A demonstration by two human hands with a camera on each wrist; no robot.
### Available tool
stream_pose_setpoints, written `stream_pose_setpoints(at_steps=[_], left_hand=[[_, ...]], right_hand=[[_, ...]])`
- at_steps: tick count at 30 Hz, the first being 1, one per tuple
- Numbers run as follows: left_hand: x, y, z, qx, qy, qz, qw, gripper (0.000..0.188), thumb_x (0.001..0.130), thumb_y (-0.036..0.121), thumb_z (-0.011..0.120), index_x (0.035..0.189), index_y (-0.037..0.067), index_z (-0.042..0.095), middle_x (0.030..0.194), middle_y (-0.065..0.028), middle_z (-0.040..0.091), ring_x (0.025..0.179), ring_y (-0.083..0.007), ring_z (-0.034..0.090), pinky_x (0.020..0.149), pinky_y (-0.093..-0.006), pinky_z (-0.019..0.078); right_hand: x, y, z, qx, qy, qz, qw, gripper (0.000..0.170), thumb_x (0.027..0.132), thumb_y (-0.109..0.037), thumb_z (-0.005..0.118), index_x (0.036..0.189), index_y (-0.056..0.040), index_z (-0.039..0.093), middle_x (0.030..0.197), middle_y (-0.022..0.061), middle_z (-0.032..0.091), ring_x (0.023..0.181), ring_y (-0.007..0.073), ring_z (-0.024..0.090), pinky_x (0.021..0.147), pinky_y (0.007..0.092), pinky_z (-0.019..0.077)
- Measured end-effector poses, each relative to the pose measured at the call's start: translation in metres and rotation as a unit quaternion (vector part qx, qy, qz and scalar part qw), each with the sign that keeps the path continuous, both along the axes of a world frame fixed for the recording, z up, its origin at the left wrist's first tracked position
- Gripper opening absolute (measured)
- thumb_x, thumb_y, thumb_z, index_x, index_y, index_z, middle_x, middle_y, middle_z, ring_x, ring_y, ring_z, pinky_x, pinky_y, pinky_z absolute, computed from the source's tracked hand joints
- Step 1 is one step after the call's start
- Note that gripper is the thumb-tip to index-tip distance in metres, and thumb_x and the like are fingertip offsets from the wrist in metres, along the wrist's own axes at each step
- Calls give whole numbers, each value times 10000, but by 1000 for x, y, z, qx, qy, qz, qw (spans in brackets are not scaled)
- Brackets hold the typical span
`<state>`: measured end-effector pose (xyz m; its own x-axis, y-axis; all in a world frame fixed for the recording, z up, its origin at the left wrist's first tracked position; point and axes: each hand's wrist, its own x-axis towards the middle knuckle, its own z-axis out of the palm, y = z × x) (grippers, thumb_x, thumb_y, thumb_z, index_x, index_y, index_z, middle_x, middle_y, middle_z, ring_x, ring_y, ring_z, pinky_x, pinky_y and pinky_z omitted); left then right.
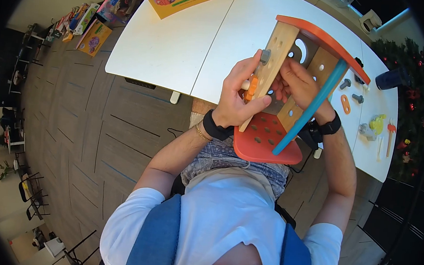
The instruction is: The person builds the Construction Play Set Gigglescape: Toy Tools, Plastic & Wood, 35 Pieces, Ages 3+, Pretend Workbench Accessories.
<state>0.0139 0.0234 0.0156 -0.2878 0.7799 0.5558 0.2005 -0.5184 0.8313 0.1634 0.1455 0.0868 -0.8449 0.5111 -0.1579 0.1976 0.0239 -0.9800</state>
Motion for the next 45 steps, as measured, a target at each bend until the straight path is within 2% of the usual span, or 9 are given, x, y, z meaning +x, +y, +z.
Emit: stream_pose_setpoints(at_steps=[6, 9, 11, 12, 20, 26, 29, 37, 45], left_hand=[[4, -18, 32, 53, 153, 67, 985, 961, 704, 323, 799, 1503, -64, 430, 1383, -318, 502, 1255, -397, 560, 1054, -444, 433], [-3, -22, 44, 104, 178, 78, 975, 943, 628, 254, 831, 1458, -51, 504, 1392, -262, 493, 1093, -312, 640, 898, -384, 543], [-12, -22, 56, 125, 202, 81, 968, 942, 630, 276, 845, 1445, -59, 515, 1389, -290, 490, 1111, -347, 638, 923, -403, 539], [-16, -22, 62, 140, 245, 107, 953, 939, 635, 299, 856, 1436, -61, 523, 1386, -309, 489, 1128, -372, 632, 938, -413, 535], [-82, -26, 59, 182, 406, 214, 870, 828, 679, 276, 908, 1394, 24, 575, 1433, -319, 439, 1232, -419, 571, 985, -452, 520], [-109, -34, 42, 171, 579, 232, 763, 575, 762, 163, 840, 1288, 319, 667, 1400, -233, 533, 1242, -394, 552, 969, -475, 510], [-110, -33, 40, 185, 662, 216, 694, 577, 705, 177, 869, 1235, 309, 684, 1386, -239, 543, 1244, -405, 551, 984, -487, 494], [-83, -15, 18, 186, 679, 225, 673, 552, 873, 122, 733, 1336, 406, 636, 1389, -92, 586, 1210, -301, 578, 983, -449, 470], [-75, -9, 17, 159, 674, 220, 687, 552, 894, 106, 706, 1369, 373, 620, 1413, -63, 588, 1242, -278, 567, 1010, -442, 471]], right_hand=[[12, -9, 28, -50, 1, 20, 999, 283, 1104, -263, 416, 1135, -36, 583, 732, 19, 544, 585, 74, 521, 510, 219, 424], [14, -6, 24, -181, 103, 72, 975, 221, 1079, -209, 482, 1102, -23, 599, 702, 38, 566, 587, 89, 534, 523, 223, 434], [15, -8, 24, -186, 137, 76, 970, 206, 1026, -146, 557, 1192, -30, 593, 937, 77, 681, 730, 121, 640, 682, 259, 522], [16, -7, 21, 161, 85, 47, 982, 249, 1004, -99, 588, 1241, -20, 590, 1113, 131, 699, 890, 192, 709, 809, 309, 571], [80, 50, -11, 229, 29, 39, 972, 318, 982, -123, 654, 1279, -12, 627, 1067, 92, 739, 954, 156, 713, 850, 290, 558], [176, 134, -51, 425, -204, -284, 835, 217, 943, -181, 703, 1069, -5, 707, 854, 136, 727, 741, 214, 705, 684, 311, 556], [195, 153, -52, 422, -252, -344, 800, 213, 940, -198, 705, 1051, -16, 713, 862, 141, 727, 735, 225, 704, 679, 329, 558], [276, 258, -91, 451, -469, -386, 654, 361, 880, -201, 750, 1204, -49, 701, 1194, 198, 705, 1111, 363, 674, 960, 441, 530], [275, 261, -103, 420, -401, -360, 730, 395, 846, -217, 780, 1184, -28, 703, 1172, 222, 707, 1118, 382, 666, 967, 435, 519]])
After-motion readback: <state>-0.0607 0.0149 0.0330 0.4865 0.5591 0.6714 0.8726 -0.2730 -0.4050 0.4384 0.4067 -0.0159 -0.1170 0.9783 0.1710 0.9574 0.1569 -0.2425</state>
